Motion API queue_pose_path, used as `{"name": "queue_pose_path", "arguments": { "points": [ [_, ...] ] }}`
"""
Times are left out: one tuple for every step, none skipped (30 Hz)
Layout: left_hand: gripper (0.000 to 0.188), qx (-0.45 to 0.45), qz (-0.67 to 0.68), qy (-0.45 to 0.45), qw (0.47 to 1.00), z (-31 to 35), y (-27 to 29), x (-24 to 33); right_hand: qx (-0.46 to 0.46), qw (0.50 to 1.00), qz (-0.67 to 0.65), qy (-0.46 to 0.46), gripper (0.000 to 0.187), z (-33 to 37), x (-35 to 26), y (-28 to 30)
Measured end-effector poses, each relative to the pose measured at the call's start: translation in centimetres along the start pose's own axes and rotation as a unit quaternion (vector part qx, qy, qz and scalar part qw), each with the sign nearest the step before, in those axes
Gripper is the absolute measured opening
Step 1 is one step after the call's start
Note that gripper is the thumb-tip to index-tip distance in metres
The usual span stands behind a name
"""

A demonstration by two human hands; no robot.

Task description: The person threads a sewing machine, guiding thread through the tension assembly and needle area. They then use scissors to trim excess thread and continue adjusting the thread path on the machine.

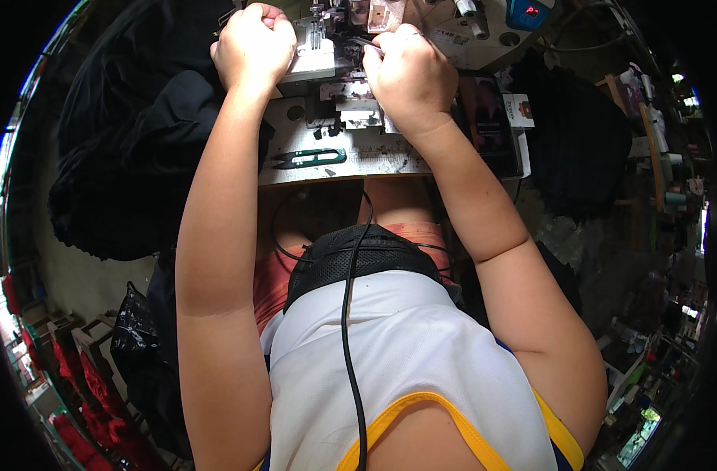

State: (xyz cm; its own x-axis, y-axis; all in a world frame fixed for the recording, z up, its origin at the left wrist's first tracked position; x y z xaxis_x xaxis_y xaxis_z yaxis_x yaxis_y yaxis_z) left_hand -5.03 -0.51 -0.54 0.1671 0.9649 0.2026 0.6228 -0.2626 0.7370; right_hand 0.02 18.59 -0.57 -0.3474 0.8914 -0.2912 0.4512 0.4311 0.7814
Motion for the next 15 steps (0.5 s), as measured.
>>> {"name": "queue_pose_path", "arguments": {
  "points": [
    [0.022,0.000,0.004,0.006,1.000,0.01,0.04,0.02,-0.002,1.000,-0.003,-0.003,0.016,-0.02,0.02,-0.06],
    [0.022,-0.001,0.008,0.011,1.000,0.03,0.08,0.05,-0.003,1.000,-0.006,-0.006,0.016,-0.04,0.03,-0.11],
    [0.022,-0.001,0.012,0.017,1.000,0.03,0.10,0.08,-0.004,1.000,-0.008,-0.009,0.017,-0.06,0.06,-0.15],
    [0.022,-0.003,0.009,0.015,1.000,0.01,0.09,0.08,-0.006,1.000,-0.007,-0.009,0.017,-0.08,0.15,-0.13],
    [0.023,-0.005,0.006,0.014,1.000,-0.01,0.08,0.09,-0.006,1.000,-0.005,-0.010,0.017,-0.11,0.11,-0.22],
    [0.023,-0.007,0.004,0.012,1.000,-0.04,0.10,0.11,-0.009,1.000,-0.003,-0.010,0.017,-0.11,0.02,-0.29],
    [0.023,-0.014,-0.007,0.014,1.000,-0.07,0.09,0.14,-0.010,1.000,0.000,-0.010,0.017,-0.08,0.04,-0.28],
    [0.023,-0.020,-0.017,0.016,1.000,-0.11,0.08,0.18,-0.010,1.000,0.003,-0.010,0.017,-0.11,-0.03,-0.35],
    [0.023,-0.027,-0.028,0.019,0.999,-0.11,0.12,0.21,-0.012,1.000,0.003,-0.009,0.017,-0.13,-0.01,-0.46],
    [0.023,-0.028,-0.019,0.023,0.999,-0.11,0.19,0.21,-0.011,1.000,0.003,-0.008,0.017,-0.17,0.02,-0.56],
    [0.024,-0.029,-0.010,0.027,0.999,-0.11,0.27,0.22,-0.010,1.000,0.002,-0.008,0.017,-0.25,0.03,-0.67],
    [0.024,-0.030,-0.001,0.031,0.999,-0.11,0.31,0.24,-0.008,1.000,0.002,-0.005,0.017,-0.29,0.00,-0.74],
    [0.024,-0.026,0.004,0.032,0.999,-0.09,0.34,0.28,0.000,1.000,-0.006,-0.003,0.016,-0.24,0.04,-0.79],
    [0.024,-0.022,0.009,0.033,0.999,-0.07,0.37,0.32,0.009,1.000,-0.014,0.000,0.015,-0.19,0.10,-0.82],
    [0.024,-0.018,0.013,0.034,0.999,-0.04,0.37,0.30,0.017,1.000,-0.023,0.002,0.014,-0.14,0.12,-0.87]
  ]
}}
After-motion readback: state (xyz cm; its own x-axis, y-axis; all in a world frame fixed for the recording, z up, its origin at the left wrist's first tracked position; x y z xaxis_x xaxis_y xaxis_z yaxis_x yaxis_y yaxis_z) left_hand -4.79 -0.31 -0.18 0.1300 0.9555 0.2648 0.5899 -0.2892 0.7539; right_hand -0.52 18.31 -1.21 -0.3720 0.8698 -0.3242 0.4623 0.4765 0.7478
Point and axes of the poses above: each hand's wrist, its own z-axis away from the middle knuckle, its own y-axis out of the back of the hand, x = y × z, the point moved 2 cm from there along -z, towards the middle knuckle, and after that the axes turned 8 degrees about -x, right-handed, at the moved point
